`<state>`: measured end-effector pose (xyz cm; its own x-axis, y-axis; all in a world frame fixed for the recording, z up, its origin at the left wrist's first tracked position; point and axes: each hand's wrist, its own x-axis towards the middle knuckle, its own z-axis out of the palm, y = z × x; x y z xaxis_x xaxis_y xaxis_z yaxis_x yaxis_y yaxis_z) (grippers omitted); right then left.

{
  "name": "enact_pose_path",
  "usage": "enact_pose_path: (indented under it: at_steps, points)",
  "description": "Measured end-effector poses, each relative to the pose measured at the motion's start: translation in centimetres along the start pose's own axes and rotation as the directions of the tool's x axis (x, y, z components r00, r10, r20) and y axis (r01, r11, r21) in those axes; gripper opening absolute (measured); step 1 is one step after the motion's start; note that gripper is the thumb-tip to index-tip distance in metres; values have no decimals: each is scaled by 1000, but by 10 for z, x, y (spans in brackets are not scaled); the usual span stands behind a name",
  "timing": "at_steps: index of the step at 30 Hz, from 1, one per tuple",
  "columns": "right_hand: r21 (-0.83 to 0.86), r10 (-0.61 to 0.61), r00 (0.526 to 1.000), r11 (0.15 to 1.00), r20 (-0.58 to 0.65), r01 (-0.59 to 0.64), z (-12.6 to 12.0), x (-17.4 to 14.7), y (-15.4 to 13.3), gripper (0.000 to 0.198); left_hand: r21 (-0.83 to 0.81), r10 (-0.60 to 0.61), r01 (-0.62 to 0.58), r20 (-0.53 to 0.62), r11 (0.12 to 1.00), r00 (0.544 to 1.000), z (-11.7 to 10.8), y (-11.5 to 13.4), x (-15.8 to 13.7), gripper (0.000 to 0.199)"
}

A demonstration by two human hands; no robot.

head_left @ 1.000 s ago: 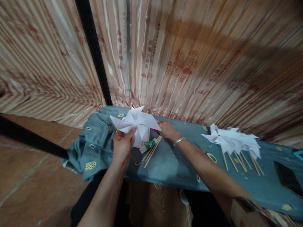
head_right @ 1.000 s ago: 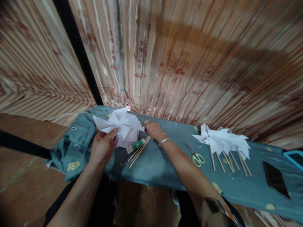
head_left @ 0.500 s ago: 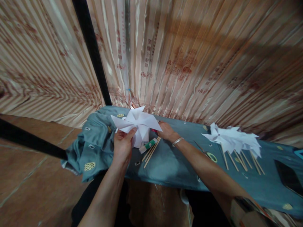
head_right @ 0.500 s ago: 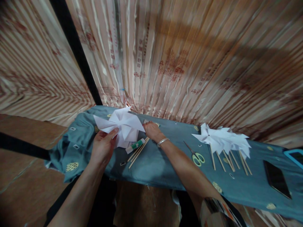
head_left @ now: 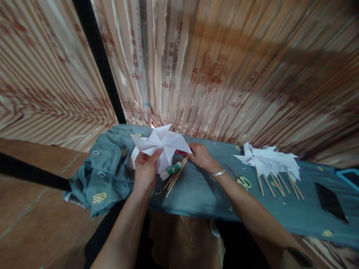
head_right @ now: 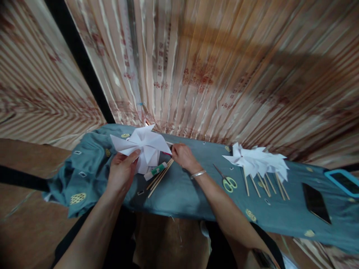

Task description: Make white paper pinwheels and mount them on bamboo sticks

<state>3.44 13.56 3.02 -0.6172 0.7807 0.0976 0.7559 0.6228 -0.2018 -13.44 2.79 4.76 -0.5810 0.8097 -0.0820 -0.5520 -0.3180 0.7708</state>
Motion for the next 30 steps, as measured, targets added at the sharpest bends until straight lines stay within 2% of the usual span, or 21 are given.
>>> enact_pose_path:
  at_steps: [5,7,9,12,16,24,30]
  points:
    - [145,140,987,981,-73,-128,11,-79,20,17,27,-5,4,55,1000,998,7,-8,-4,35]
    - [332,201,970,932,-139,-146,20,-114,35,14,45,-17,13,83,999,996,10,-16,-6,36]
    - [422,233,964,893,-130,-159,28,-143,49,13,81,-66,56,117,995,991,14,-25,-11,37]
    - [457,237,961,877,-140,-150,35,-170,67,12,170,-201,171,177,971,964,22,-42,-21,36]
    - [485,286,940,859,-184,-166,40,-180,78,12,275,-320,264,185,925,929,32,-59,-32,36]
    - [612,363,901,776,-238,-151,42,-180,91,20,401,-325,249,133,881,936,42,-73,-40,37]
    - [626,432,868,754,-244,-199,35,-177,82,17,496,-333,218,155,841,930,42,-81,-47,41]
